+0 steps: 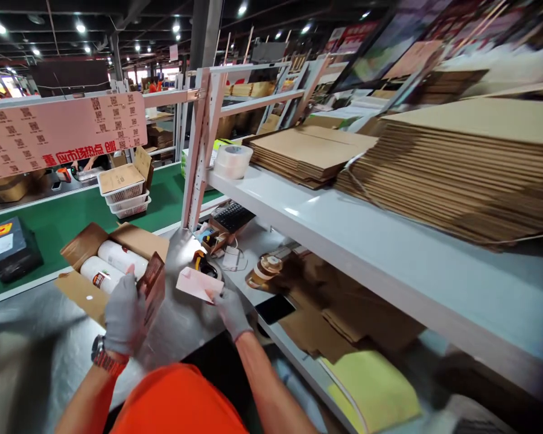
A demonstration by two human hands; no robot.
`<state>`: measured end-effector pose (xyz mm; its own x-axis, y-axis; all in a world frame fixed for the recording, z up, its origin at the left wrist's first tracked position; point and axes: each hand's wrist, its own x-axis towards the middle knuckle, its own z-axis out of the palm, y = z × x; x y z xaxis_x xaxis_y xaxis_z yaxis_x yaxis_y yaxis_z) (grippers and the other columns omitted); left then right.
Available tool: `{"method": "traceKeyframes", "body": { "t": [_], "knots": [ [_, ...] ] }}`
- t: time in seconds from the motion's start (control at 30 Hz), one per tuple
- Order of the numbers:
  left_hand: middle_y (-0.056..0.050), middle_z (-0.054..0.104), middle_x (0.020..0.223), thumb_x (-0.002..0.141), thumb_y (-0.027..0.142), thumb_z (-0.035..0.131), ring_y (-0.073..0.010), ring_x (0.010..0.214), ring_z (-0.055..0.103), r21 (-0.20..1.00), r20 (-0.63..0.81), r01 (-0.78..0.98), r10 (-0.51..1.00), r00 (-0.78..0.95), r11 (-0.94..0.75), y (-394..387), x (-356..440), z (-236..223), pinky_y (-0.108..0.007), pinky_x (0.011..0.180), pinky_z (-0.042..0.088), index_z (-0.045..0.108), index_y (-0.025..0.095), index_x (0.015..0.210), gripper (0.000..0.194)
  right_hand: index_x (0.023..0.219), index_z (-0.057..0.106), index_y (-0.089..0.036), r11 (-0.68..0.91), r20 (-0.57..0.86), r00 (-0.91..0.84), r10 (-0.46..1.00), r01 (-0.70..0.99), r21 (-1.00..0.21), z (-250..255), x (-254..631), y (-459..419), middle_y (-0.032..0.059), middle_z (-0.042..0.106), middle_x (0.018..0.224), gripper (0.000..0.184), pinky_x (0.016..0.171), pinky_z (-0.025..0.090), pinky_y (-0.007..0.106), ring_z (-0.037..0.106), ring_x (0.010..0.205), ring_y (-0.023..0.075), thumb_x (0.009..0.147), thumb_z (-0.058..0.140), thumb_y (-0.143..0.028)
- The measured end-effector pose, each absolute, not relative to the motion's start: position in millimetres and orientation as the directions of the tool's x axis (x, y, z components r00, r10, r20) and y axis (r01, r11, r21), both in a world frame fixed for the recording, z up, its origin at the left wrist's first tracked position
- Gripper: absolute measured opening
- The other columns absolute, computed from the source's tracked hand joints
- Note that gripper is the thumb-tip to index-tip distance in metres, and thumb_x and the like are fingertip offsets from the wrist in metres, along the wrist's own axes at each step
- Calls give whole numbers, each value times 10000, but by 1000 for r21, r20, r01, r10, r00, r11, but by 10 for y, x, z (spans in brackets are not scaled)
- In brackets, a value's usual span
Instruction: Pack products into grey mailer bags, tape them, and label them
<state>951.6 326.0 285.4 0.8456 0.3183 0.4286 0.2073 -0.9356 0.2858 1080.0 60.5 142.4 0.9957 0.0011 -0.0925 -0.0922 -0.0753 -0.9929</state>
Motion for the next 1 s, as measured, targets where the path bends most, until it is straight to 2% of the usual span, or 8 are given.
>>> {"method": "traceKeyframes", "body": {
  "t": [0.13,0.27,0.37,0.5,0.6,0.73,0.87,1.0],
  "knots": [
    [-219,828,1396,1128,306,622,-333,1369,775,458,641,-195,170,749,-868,2969,9326,2747,-504,1214,618,789,190,1365,313,963,885,-238,-321,225,956,-188,156,-934,1597,10454,365,177,884,989,397,983,681,562,825,966,378,969,774,-619],
    [-180,861,1344,1121,618,629,-321,1230,817,863,333,-293,28,942,-411,2538,9386,2702,-463,1105,676,810,217,1402,522,1207,884,-320,-513,774,633,34,676,-530,1944,10105,497,108,882,1112,229,983,699,498,831,1044,301,1065,715,-262],
    [-168,879,1156,1006,812,680,-333,1091,809,990,98,-95,25,995,-102,2359,9621,2669,-443,982,676,841,164,1179,690,1329,810,-301,-540,893,407,193,804,-249,2151,9954,613,61,868,1081,377,983,706,449,819,1006,246,1021,737,-96],
    [-89,794,873,939,815,706,-248,830,682,997,-23,31,103,994,-70,2377,9829,2602,-374,789,569,745,188,845,635,1415,777,-280,-456,824,461,329,842,-290,2226,9879,512,115,846,1242,339,1074,706,521,810,1185,318,1114,741,-430],
    [-61,746,816,894,784,717,-229,793,613,989,-90,94,39,995,-117,2425,9848,2545,-348,732,500,716,205,805,586,1522,758,-255,-405,720,678,148,706,-581,2195,9961,334,184,794,1424,581,1153,673,583,776,1335,387,1083,755,-635],
    [-32,694,760,879,732,674,-202,755,557,964,-155,114,-161,975,-239,2401,9840,2489,-331,718,413,663,211,756,535,1388,837,-253,-79,226,970,93,233,-969,2171,10221,267,121,866,1232,576,953,694,463,825,1097,315,963,877,-639],
    [-67,762,850,926,740,622,-235,815,635,954,-145,88,-184,972,-286,2371,9822,2450,-364,769,474,708,202,825,554,928,881,-221,128,-42,964,262,-77,-989,2144,10413,352,50,839,901,453,747,580,338,722,787,207,808,986,-645],
    [-113,859,1094,917,734,719,-309,1014,769,971,-173,141,-156,973,-194,2479,9674,2279,-430,928,624,835,219,1132,570,798,827,-207,253,-26,1000,-4,-24,-967,2191,10701,277,23,780,755,509,665,528,301,653,689,169,663,1047,-646]
  ]
}}
